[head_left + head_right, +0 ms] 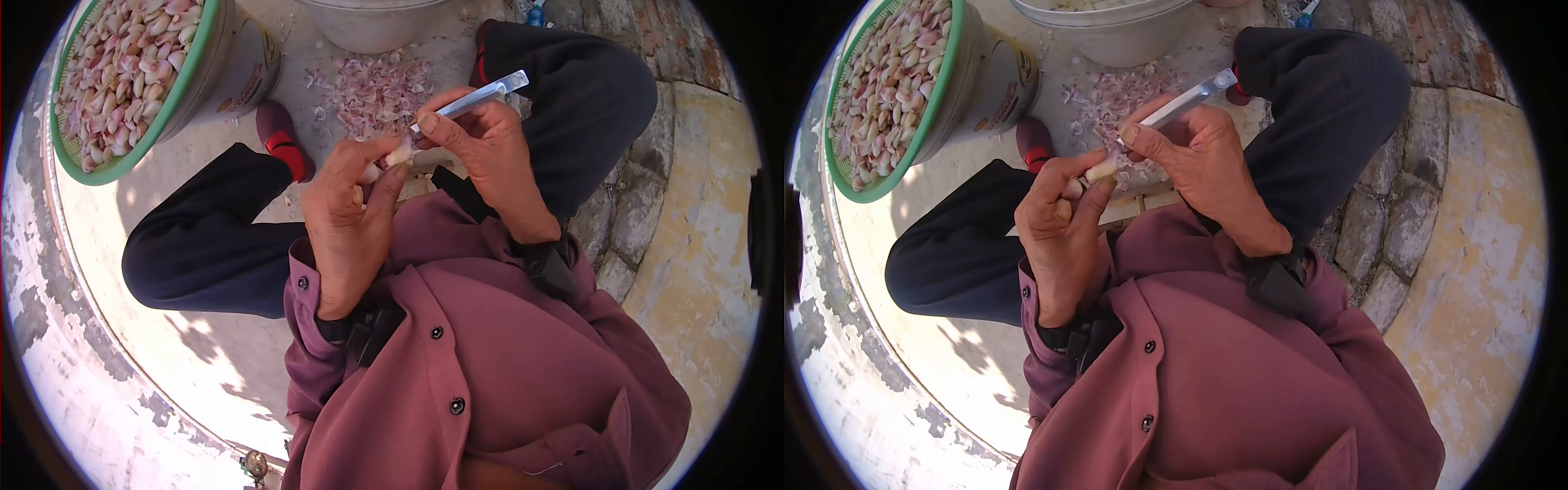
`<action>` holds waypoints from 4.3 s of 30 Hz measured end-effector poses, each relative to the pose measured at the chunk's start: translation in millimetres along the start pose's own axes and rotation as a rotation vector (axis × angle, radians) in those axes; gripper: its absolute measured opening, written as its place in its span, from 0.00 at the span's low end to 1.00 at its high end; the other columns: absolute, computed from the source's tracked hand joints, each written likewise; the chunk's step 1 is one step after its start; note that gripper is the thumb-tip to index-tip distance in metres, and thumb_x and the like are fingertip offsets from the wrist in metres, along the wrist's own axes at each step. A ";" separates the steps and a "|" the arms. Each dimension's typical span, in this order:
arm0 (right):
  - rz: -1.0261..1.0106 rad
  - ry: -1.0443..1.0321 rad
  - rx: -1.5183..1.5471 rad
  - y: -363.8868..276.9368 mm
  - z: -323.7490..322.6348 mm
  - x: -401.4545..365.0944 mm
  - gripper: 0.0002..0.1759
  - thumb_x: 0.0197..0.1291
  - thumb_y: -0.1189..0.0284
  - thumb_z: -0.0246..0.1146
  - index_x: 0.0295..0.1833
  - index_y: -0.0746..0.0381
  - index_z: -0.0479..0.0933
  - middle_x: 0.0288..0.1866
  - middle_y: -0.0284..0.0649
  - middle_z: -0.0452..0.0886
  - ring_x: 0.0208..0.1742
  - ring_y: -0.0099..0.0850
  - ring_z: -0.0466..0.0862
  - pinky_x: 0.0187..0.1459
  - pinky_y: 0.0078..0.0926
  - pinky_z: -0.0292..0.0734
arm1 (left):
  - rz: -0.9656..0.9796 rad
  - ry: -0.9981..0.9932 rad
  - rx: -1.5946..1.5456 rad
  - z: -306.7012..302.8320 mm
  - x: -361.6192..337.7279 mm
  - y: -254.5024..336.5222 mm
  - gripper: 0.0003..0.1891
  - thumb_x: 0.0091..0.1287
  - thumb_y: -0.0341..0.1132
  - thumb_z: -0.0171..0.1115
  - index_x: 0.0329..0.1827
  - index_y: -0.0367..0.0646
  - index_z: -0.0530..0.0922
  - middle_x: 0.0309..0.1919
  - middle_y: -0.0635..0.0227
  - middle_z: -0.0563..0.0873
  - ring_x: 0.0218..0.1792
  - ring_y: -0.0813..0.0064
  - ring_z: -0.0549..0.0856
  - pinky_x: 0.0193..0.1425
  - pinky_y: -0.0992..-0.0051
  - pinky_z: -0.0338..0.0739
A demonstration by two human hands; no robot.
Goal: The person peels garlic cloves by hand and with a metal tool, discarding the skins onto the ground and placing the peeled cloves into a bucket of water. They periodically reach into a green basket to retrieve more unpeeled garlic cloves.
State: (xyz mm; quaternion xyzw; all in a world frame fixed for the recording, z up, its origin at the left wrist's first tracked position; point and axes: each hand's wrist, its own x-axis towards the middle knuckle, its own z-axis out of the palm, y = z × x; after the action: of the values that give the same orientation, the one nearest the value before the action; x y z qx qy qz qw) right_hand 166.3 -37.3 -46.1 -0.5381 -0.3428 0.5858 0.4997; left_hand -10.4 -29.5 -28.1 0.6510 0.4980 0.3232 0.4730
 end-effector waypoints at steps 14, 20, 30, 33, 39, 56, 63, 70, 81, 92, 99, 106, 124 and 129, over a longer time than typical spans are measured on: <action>0.005 -0.066 0.252 4.0 3.7 -11.1 0.11 0.67 0.67 0.63 0.49 0.62 0.78 0.41 0.33 0.82 0.43 0.18 0.80 0.48 0.19 0.76 | -0.114 0.028 -0.328 2.1 6.5 8.5 0.09 0.64 0.20 0.63 0.46 0.39 0.78 0.35 0.74 0.82 0.35 0.88 0.76 0.40 0.87 0.70; 0.142 -0.147 0.712 1.6 3.7 -17.0 0.11 0.67 0.68 0.63 0.49 0.63 0.79 0.40 0.33 0.83 0.40 0.19 0.81 0.46 0.19 0.77 | -0.278 -0.099 -0.948 4.9 5.0 2.3 0.13 0.67 0.28 0.63 0.53 0.39 0.77 0.36 0.70 0.83 0.33 0.85 0.77 0.36 0.85 0.70; -0.136 0.010 0.219 11.5 7.1 -6.0 0.09 0.64 0.71 0.66 0.45 0.64 0.78 0.42 0.37 0.83 0.40 0.21 0.81 0.46 0.18 0.77 | -0.278 0.038 -0.743 5.1 8.8 -3.2 0.15 0.66 0.30 0.66 0.54 0.40 0.76 0.34 0.75 0.78 0.33 0.88 0.72 0.38 0.88 0.66; -0.163 -0.036 0.230 7.4 13.1 -7.1 0.09 0.64 0.71 0.66 0.45 0.65 0.78 0.42 0.37 0.83 0.41 0.21 0.82 0.46 0.18 0.77 | -0.339 0.080 -0.632 10.4 10.3 -1.1 0.11 0.69 0.34 0.64 0.49 0.40 0.78 0.33 0.77 0.78 0.33 0.89 0.73 0.39 0.88 0.68; 0.108 -0.432 0.362 2.9 12.5 -14.8 0.09 0.62 0.71 0.68 0.43 0.65 0.79 0.39 0.38 0.84 0.40 0.23 0.82 0.46 0.21 0.78 | -0.460 0.059 -0.858 19.2 12.0 -4.1 0.14 0.75 0.43 0.55 0.46 0.39 0.79 0.28 0.80 0.76 0.26 0.91 0.67 0.29 0.87 0.61; 0.177 -0.342 0.355 4.6 2.0 -9.6 0.10 0.64 0.69 0.66 0.44 0.64 0.79 0.40 0.34 0.82 0.41 0.19 0.79 0.45 0.20 0.76 | 0.232 0.095 -0.499 -51.5 212.8 57.7 0.15 0.71 0.31 0.54 0.55 0.29 0.75 0.33 0.68 0.79 0.29 0.83 0.71 0.33 0.83 0.65; 0.179 -0.181 0.215 18.8 -18.8 2.8 0.12 0.64 0.67 0.66 0.47 0.64 0.79 0.41 0.33 0.82 0.44 0.20 0.79 0.48 0.19 0.74 | -0.292 -0.050 -0.845 -35.0 101.2 14.1 0.12 0.72 0.29 0.51 0.54 0.32 0.73 0.46 0.51 0.84 0.33 0.75 0.82 0.39 0.79 0.74; -0.085 -0.072 -0.035 0.1 -1.0 -3.0 0.11 0.62 0.72 0.67 0.48 0.65 0.80 0.45 0.35 0.83 0.48 0.22 0.79 0.53 0.21 0.72 | -0.454 -0.062 -0.946 -22.4 22.9 -10.8 0.13 0.73 0.43 0.57 0.41 0.42 0.71 0.32 0.58 0.87 0.19 0.81 0.77 0.23 0.84 0.66; -0.471 -0.123 -0.333 -18.1 31.0 -14.5 0.09 0.55 0.72 0.71 0.39 0.63 0.81 0.33 0.38 0.83 0.34 0.34 0.82 0.39 0.29 0.75 | -0.461 0.046 -1.030 -6.7 6.3 1.1 0.12 0.74 0.42 0.57 0.37 0.43 0.73 0.23 0.72 0.80 0.17 0.87 0.73 0.17 0.86 0.60; -0.274 -0.151 -0.080 -12.8 16.9 -16.0 0.11 0.62 0.70 0.68 0.46 0.65 0.81 0.38 0.37 0.84 0.37 0.22 0.82 0.40 0.19 0.77 | -0.438 -0.013 -1.012 -1.3 8.2 4.3 0.10 0.74 0.40 0.56 0.39 0.44 0.72 0.23 0.71 0.80 0.19 0.87 0.74 0.18 0.86 0.59; -0.083 -0.083 0.249 -2.0 13.1 -15.9 0.09 0.64 0.72 0.66 0.45 0.66 0.80 0.40 0.38 0.84 0.39 0.21 0.82 0.44 0.18 0.79 | -0.431 -0.052 -0.702 -3.3 3.7 14.1 0.11 0.73 0.37 0.58 0.49 0.39 0.80 0.29 0.72 0.82 0.27 0.89 0.75 0.28 0.88 0.64; -0.190 0.122 0.203 8.6 -5.1 2.8 0.09 0.65 0.71 0.65 0.44 0.66 0.80 0.40 0.37 0.85 0.40 0.20 0.82 0.45 0.18 0.78 | -0.389 -0.029 -0.522 -12.2 1.8 9.4 0.11 0.69 0.31 0.62 0.50 0.36 0.79 0.33 0.73 0.82 0.32 0.87 0.74 0.39 0.86 0.69; 0.004 -0.056 0.208 -4.6 11.8 -13.5 0.12 0.63 0.73 0.67 0.48 0.68 0.79 0.44 0.38 0.84 0.46 0.23 0.82 0.51 0.20 0.77 | 0.038 0.115 0.048 2.8 7.5 6.4 0.11 0.56 0.18 0.66 0.41 0.37 0.78 0.32 0.69 0.80 0.30 0.79 0.77 0.34 0.80 0.70; -0.091 0.001 -0.001 -8.1 14.4 -17.1 0.10 0.63 0.73 0.67 0.47 0.67 0.80 0.39 0.35 0.83 0.42 0.19 0.81 0.46 0.16 0.76 | 0.127 0.186 0.163 9.3 8.2 10.5 0.11 0.53 0.17 0.68 0.39 0.36 0.82 0.31 0.70 0.79 0.25 0.83 0.70 0.30 0.82 0.64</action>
State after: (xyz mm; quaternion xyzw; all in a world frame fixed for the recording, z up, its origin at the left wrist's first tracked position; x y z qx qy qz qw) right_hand 152.7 -49.5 -30.9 -0.5226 -0.3670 0.5618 0.5259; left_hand 4.0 -25.0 -21.9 0.6846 0.5220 0.3701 0.3491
